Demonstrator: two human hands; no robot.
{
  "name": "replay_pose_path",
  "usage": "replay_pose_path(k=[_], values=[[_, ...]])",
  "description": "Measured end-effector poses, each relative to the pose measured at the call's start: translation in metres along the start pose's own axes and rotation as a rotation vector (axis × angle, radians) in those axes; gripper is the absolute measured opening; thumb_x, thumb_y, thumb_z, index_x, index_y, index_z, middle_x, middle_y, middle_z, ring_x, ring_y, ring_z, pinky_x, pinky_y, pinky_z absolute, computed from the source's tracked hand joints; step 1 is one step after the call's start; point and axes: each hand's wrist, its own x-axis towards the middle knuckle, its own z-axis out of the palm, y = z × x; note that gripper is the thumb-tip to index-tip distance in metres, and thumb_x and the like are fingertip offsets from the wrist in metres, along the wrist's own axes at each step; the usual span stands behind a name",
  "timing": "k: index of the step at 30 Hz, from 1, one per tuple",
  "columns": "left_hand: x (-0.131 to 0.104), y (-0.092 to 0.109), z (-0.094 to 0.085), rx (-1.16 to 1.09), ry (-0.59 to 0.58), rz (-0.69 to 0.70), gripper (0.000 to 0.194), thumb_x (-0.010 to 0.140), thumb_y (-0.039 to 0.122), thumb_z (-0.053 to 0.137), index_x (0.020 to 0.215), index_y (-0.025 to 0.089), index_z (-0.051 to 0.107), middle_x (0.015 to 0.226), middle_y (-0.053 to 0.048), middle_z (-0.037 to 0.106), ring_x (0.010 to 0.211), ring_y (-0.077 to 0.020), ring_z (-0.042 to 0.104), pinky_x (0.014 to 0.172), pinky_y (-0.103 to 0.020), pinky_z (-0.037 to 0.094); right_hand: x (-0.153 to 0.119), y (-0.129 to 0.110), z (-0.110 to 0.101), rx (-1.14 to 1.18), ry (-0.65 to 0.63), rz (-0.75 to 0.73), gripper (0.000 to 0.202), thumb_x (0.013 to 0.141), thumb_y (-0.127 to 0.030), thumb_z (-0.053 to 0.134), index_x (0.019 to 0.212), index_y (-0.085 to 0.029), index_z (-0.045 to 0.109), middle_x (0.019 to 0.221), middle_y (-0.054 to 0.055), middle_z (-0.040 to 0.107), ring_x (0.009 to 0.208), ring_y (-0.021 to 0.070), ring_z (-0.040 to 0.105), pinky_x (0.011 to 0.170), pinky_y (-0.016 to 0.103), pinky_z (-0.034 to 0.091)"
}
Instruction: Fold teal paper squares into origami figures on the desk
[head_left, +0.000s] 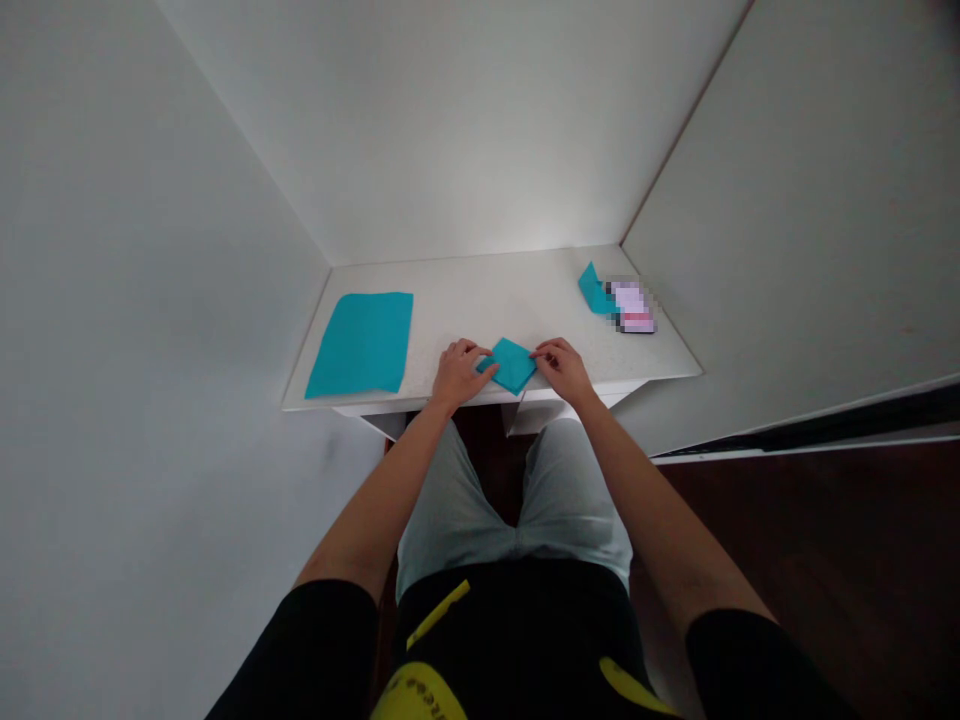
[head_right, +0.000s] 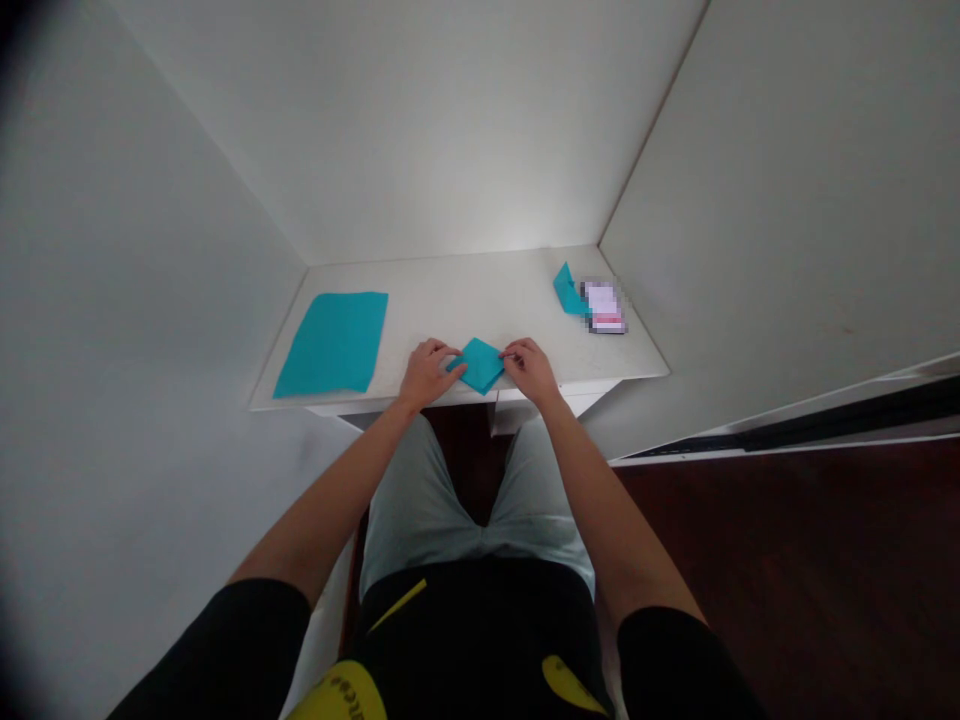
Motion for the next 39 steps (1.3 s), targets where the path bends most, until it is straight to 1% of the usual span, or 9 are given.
replay_pose_path(k=[5, 8, 11, 15, 23, 26, 31, 35, 39], values=[[-0.002, 0.005, 0.003, 0.074, -0.145, 0.135, 0.047, 0.101, 0.031, 0.067, 0.147, 0.035, 0.068, 0.16, -0.006, 0.062, 0.151, -0.036, 0.05, 0.125, -0.059, 0.036, 0.002, -0.006, 0.002, -0.151, -0.021, -0.06, 0.021, 0.097, -0.037, 0.068, 0.103, -0.023, 0.082, 0.115, 0.013, 0.072, 0.111, 0.0304, 0.067, 0.106, 0.052, 0.054], [-0.003, 0.006, 0.003, 0.088, -0.188, 0.156, 0.049, 0.101, 0.031, 0.064, 0.15, 0.039, 0.065, 0.166, -0.002, 0.057, 0.159, -0.0359, 0.043, 0.129, -0.062, 0.031, -0.003, -0.023, 0.01, -0.299, -0.05, -0.081, 0.029, 0.102, -0.032, 0.061, 0.124, -0.024, 0.078, 0.135, 0.015, 0.072, 0.125, 0.0337, 0.065, 0.111, 0.056, 0.049], [-0.003, 0.008, 0.003, 0.104, -0.198, 0.156, 0.05, 0.099, 0.037, 0.067, 0.15, 0.036, 0.064, 0.169, -0.004, 0.054, 0.161, -0.036, 0.041, 0.131, -0.062, 0.028, -0.015, -0.045, 0.027, -0.379, -0.117, -0.144, 0.047, 0.108, -0.03, 0.05, 0.153, -0.023, 0.062, 0.159, 0.016, 0.062, 0.144, 0.0341, 0.057, 0.12, 0.059, 0.042], [-0.003, 0.009, 0.002, 0.13, -0.223, 0.164, 0.053, 0.097, 0.036, 0.069, 0.149, 0.03, 0.064, 0.173, -0.008, 0.047, 0.164, -0.0357, 0.037, 0.132, -0.061, 0.027, -0.03, -0.055, 0.044, -0.38, -0.189, -0.184, 0.057, 0.113, -0.035, 0.037, 0.166, -0.02, 0.048, 0.17, 0.016, 0.05, 0.158, 0.0329, 0.047, 0.129, 0.063, 0.035], [-0.003, 0.009, 0.004, 0.109, -0.217, 0.135, 0.053, 0.1, 0.041, 0.067, 0.151, 0.031, 0.062, 0.171, -0.007, 0.051, 0.162, -0.0351, 0.04, 0.132, -0.06, 0.026, -0.039, -0.026, 0.007, -0.376, -0.317, -0.307, 0.088, 0.103, -0.064, 0.06, 0.173, -0.017, 0.035, 0.177, 0.019, 0.035, 0.164, 0.0368, 0.036, 0.135, 0.062, 0.03], [-0.002, 0.01, 0.003, 0.099, -0.205, 0.138, 0.053, 0.1, 0.042, 0.069, 0.152, 0.033, 0.061, 0.171, -0.008, 0.051, 0.161, -0.0351, 0.041, 0.132, -0.06, 0.027, -0.04, -0.016, -0.007, -0.393, -0.334, -0.314, 0.095, 0.101, -0.065, 0.065, 0.175, -0.016, 0.031, 0.178, 0.02, 0.034, 0.165, 0.0374, 0.035, 0.134, 0.062, 0.031], [-0.003, 0.009, -0.002, 0.082, -0.223, 0.173, 0.054, 0.1, 0.046, 0.072, 0.151, 0.033, 0.063, 0.166, -0.011, 0.055, 0.156, -0.0331, 0.05, 0.132, -0.059, 0.026, -0.043, -0.011, -0.016, -0.403, -0.291, -0.265, 0.078, 0.103, -0.06, 0.062, 0.168, -0.019, 0.044, 0.171, 0.019, 0.048, 0.155, 0.0394, 0.048, 0.126, 0.061, 0.039], [-0.004, 0.008, -0.005, 0.04, -0.257, 0.19, 0.061, 0.089, 0.055, 0.085, 0.144, 0.033, 0.069, 0.155, -0.009, 0.066, 0.152, -0.0338, 0.055, 0.134, -0.06, 0.021, -0.046, -0.012, -0.022, -0.404, -0.228, -0.2, 0.06, 0.105, -0.057, 0.059, 0.155, -0.023, 0.061, 0.156, 0.016, 0.064, 0.136, 0.0392, 0.06, 0.113, 0.059, 0.047], [-0.004, 0.006, -0.006, -0.015, -0.236, 0.147, 0.049, 0.091, 0.044, 0.086, 0.136, 0.034, 0.072, 0.148, -0.007, 0.073, 0.149, -0.0313, 0.059, 0.133, -0.06, 0.023, -0.041, -0.008, -0.027, -0.36, -0.208, -0.163, 0.046, 0.109, -0.053, 0.053, 0.142, -0.027, 0.071, 0.144, 0.012, 0.072, 0.126, 0.0358, 0.063, 0.107, 0.055, 0.047]])
